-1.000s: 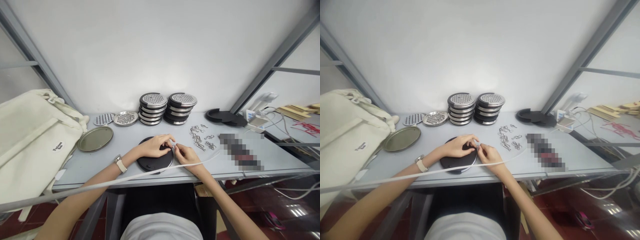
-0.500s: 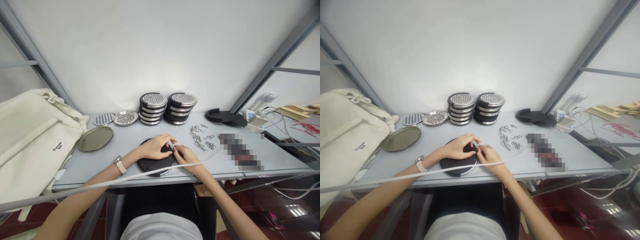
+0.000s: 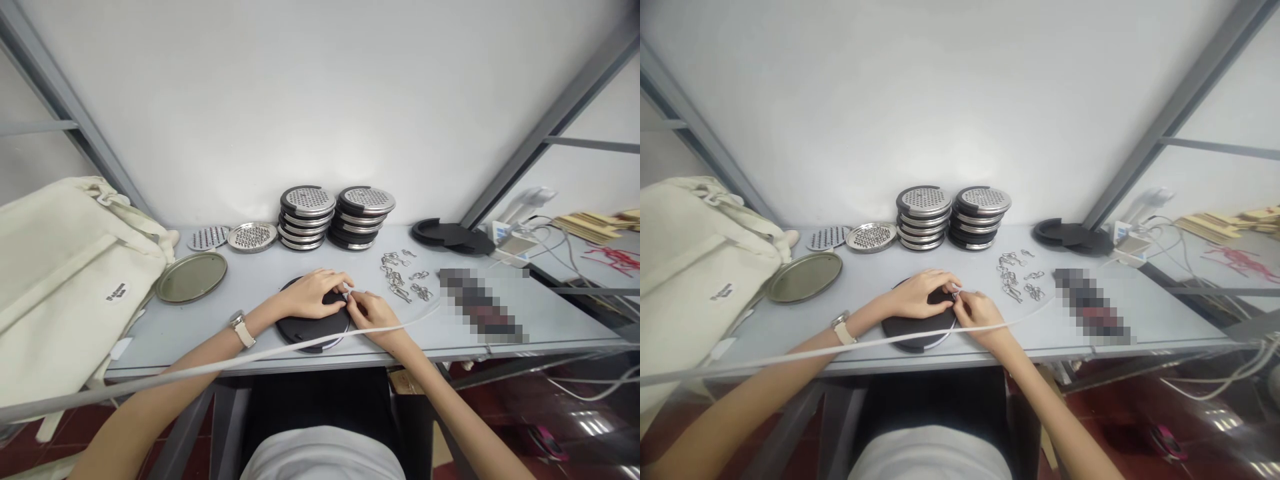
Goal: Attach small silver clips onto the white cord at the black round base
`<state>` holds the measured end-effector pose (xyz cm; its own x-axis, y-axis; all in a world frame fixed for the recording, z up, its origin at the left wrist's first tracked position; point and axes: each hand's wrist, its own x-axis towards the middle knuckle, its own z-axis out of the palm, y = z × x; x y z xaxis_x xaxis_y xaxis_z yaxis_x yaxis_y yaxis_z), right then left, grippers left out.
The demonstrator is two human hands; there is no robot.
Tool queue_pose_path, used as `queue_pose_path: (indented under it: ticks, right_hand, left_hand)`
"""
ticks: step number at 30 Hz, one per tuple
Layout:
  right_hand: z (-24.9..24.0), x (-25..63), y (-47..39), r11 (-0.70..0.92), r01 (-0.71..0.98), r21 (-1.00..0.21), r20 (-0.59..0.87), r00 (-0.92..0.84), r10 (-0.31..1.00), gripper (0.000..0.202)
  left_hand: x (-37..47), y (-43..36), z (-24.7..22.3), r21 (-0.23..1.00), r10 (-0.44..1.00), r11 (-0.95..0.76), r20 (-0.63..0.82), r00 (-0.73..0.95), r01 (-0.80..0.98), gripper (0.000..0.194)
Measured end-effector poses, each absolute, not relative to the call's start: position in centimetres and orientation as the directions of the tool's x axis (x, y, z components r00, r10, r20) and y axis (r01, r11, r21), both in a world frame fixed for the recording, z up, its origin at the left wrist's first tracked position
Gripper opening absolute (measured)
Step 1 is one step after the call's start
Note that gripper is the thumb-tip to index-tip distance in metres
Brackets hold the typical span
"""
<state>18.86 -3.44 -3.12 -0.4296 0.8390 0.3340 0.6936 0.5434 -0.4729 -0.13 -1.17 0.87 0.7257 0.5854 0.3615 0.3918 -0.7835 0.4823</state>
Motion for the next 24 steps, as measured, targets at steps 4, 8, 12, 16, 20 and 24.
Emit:
queue_pose_path:
  ticks: [4,8,12,16,20,24]
  right_hand:
    - [-3.19,18.84,-3.45,0.541,0.691,-0.478,0.346,-0.418,0.84,0.03]
    - [-3.17,18.85,-3.5,0.537,0.679,-0.501,0.34,-0.416,0.843,0.03]
    - [-3.15,18.88,-3.52,0.528,0.661,-0.534,0.326,-0.415,0.849,0.03]
    - [-3.0,18.81,-3.55,0.515,0.654,-0.554,0.313,-0.41,0.857,0.031]
    - [-2.84,18.76,-3.59,0.508,0.642,-0.574,0.302,-0.41,0.861,0.031]
    - [-2.84,18.8,-3.61,0.501,0.633,-0.591,0.291,-0.412,0.864,0.031]
  left_hand:
    - [-0.12,-1.07,0.88,0.535,0.577,-0.773,0.373,0.727,0.34,0.036]
    - [-0.22,-0.81,0.79,0.594,0.578,-0.749,0.368,0.728,0.294,0.039]
    - [-0.34,-0.64,0.82,0.631,0.584,-0.725,0.353,0.731,0.275,0.042]
    - [-0.41,-0.62,0.92,0.674,0.597,-0.688,0.312,0.739,0.271,0.041]
    - [-0.46,-0.55,0.83,0.673,0.61,-0.678,0.29,0.737,0.296,0.043]
    - [-0.44,-0.57,0.84,0.674,0.618,-0.673,0.284,0.733,0.306,0.044]
